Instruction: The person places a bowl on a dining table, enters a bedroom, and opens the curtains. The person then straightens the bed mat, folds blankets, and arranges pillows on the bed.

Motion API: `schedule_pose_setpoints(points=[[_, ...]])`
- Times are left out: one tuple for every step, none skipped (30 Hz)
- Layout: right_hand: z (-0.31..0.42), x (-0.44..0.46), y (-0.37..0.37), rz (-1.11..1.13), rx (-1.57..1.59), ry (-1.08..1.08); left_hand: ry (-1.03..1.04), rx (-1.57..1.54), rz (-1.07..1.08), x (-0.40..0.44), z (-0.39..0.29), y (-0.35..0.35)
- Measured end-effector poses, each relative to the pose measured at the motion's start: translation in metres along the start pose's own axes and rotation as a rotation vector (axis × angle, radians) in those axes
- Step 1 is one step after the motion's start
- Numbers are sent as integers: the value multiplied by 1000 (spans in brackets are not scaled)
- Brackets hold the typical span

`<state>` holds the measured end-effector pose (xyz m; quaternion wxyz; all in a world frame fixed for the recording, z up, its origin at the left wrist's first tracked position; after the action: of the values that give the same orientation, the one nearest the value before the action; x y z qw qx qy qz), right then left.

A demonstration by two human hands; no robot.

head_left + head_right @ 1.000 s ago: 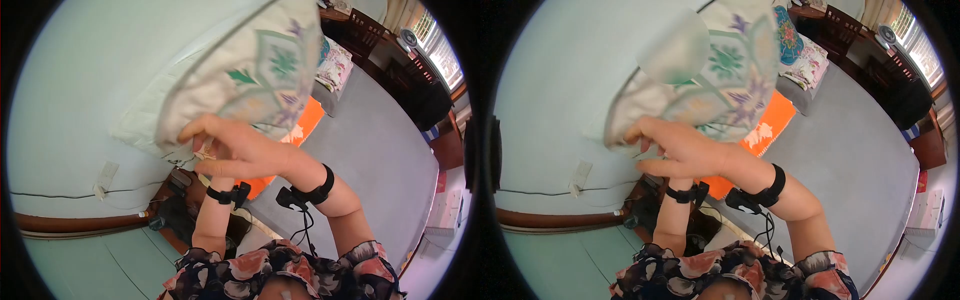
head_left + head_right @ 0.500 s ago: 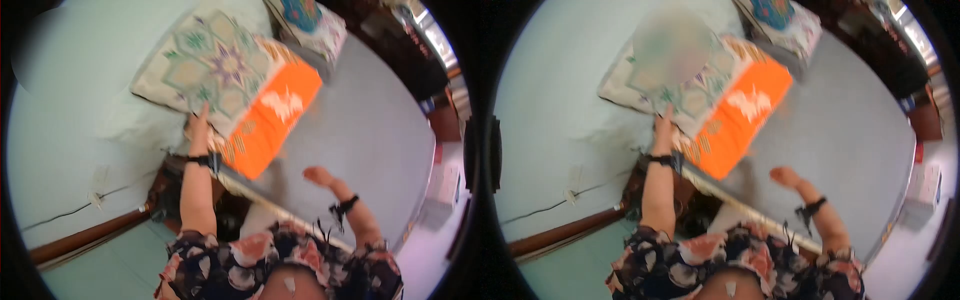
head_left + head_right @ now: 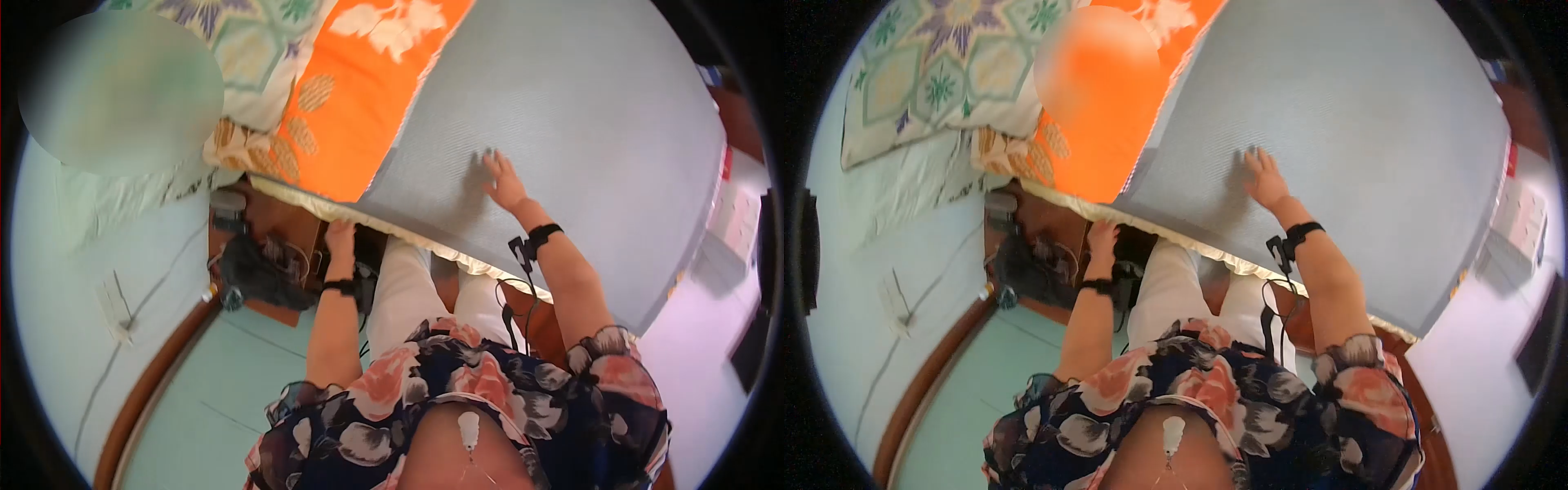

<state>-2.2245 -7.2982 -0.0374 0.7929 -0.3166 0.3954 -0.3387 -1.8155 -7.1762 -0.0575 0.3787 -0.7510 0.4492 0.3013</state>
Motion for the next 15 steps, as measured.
schedule_pose_setpoints(points=[[10, 7, 21, 129, -38, -82, 17, -74, 7, 7, -2, 11], [67, -18, 6, 301, -212, -32, 32, -139, 22, 11, -3, 17], [83, -44, 36, 351, -165, -82, 6, -121, 4, 15, 4, 15], [99, -60, 47, 366, -160, -117, -11, -80, -55, 22, 2, 16], [108, -74, 48, 418, -150, -194, -23, -41, -105, 27, 2, 19], [111, -84, 54, 457, -178, -308, 44, -15, -129, 32, 0, 17], [115, -92, 54, 494, -215, -404, 114, 8, -134, 43, -10, 11], [110, -100, 68, 442, 24, -404, 62, 262, -245, 70, 0, 1], [97, -105, 82, 354, 234, -402, -102, -59, -124, 70, 9, -7], [98, -107, 77, 292, 285, -325, -150, -95, -90, 65, -1, -7], [85, -110, 91, 218, 452, -392, -199, -130, -57, 63, -8, -9], [80, -119, 82, 566, 445, -208, -252, -118, -42, 69, -10, -12], [83, -118, 56, 487, 326, -94, -174, -136, -98, 55, -27, -10], [87, -119, 27, 420, 221, 26, -182, -231, -184, 73, -14, -16], [88, -118, -4, 354, 197, 48, -182, -326, -270, 91, 0, -22]])
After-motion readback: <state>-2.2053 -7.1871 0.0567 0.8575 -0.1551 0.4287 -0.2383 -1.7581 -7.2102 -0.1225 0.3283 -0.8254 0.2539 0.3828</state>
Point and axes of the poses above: each hand's wrist, its own x-axis towards the middle knuckle, its own y-axis out of the palm, z = x × y, the point moved 4 cm from there along x, towards the middle knuckle, and after that the axes turned 4 degrees about -y, right-handed, at the moved point
